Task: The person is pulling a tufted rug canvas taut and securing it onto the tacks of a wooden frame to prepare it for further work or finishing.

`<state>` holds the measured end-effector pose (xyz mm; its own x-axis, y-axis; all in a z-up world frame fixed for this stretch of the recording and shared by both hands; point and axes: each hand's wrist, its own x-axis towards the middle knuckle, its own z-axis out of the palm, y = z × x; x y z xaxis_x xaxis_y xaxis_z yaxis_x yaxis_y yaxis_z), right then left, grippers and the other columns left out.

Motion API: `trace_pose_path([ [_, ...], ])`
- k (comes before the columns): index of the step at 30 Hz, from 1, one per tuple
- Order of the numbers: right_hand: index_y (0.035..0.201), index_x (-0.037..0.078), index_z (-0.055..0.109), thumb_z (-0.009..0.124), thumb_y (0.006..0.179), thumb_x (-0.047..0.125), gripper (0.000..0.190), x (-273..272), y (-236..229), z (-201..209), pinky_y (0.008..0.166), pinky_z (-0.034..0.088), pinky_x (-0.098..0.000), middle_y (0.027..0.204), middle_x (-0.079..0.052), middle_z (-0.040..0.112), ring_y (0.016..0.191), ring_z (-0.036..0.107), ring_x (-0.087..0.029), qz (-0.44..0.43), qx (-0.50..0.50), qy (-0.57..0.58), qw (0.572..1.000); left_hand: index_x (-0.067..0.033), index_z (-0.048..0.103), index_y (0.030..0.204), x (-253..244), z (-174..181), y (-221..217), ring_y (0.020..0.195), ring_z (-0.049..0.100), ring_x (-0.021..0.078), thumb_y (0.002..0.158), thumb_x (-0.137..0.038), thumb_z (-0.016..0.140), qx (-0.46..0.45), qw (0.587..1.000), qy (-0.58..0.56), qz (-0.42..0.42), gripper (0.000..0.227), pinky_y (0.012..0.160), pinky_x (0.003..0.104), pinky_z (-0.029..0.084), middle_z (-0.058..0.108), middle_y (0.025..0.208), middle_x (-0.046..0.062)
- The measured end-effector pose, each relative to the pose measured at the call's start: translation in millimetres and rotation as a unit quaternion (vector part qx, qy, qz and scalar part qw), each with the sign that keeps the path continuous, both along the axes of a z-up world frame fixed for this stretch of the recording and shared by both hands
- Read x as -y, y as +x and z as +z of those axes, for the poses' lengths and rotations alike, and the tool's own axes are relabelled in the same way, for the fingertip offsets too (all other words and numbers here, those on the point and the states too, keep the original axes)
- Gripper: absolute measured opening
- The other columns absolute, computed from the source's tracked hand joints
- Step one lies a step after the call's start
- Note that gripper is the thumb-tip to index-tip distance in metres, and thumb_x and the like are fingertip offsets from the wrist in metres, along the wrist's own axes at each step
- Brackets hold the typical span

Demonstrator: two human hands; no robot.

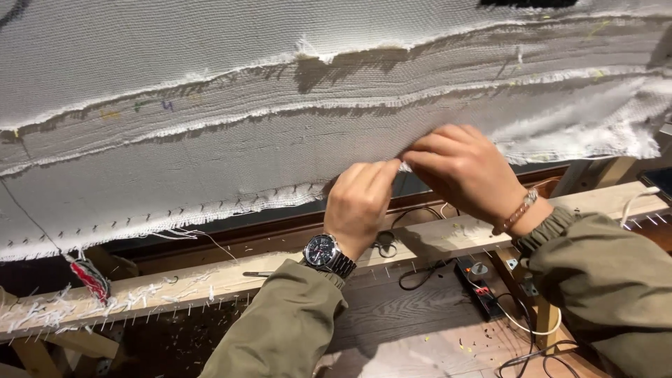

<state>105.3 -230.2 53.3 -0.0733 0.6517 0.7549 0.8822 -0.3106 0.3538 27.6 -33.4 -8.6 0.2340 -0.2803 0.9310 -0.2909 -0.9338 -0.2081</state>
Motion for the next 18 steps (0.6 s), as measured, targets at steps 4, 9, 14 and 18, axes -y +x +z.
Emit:
trace_pose_path([
  [4,0.095,0.015,0.074,0.071,0.094,0.01,0.006,-3.1,-3.5,11.4,0.079,0.051,-0.0395,0.094,-0.002,0.072,0.093,0.067,-0.026,-0.013,-0.05,-0.019,0.999,0.0002,0.068,0.124,8.6,-1.2,-10.0,0.092,0.073,0.0292,0.098,-0.002,0.063,-0.093,0.993,-0.066,-0.029,0.027,0.079,0.036,0.058,0.073,0.097,0.014],
  [9,0.105,0.017,0.074,0.069,0.097,0.013,0.011,3.6,-1.4,7.0,0.087,0.052,-0.0362,0.103,-0.001,0.071,0.1,0.067,-0.023,-0.018,0.062,-0.015,0.998,-0.0008,0.069,0.124,11.6,-3.7,-10.1,0.098,0.072,0.0305,0.096,-0.01,0.067,-0.096,0.992,-0.082,-0.015,0.029,0.084,0.039,0.059,0.073,0.1,0.015],
  [14,0.107,0.01,0.074,0.066,0.1,0.011,0.011,2.3,8.6,-13.1,0.089,0.054,-0.0378,0.104,-0.007,0.07,0.101,0.068,-0.026,0.005,0.079,0.0,0.997,-0.0034,0.071,0.124,8.9,-11.8,-0.8,0.093,0.071,0.0253,0.097,-0.014,0.068,-0.058,0.996,-0.064,0.005,0.029,0.081,0.036,0.059,0.073,0.096,0.011],
  [18,0.109,0.007,0.073,0.061,0.102,0.01,0.014,-1.6,8.5,-22.9,0.088,0.055,-0.0389,0.102,-0.009,0.067,0.099,0.067,-0.028,0.013,0.102,0.011,0.995,-0.003,0.073,0.124,7.5,-11.0,3.1,0.087,0.07,0.0227,0.1,-0.008,0.065,-0.011,0.999,-0.051,0.017,0.025,0.075,0.033,0.059,0.072,0.091,0.009],
])
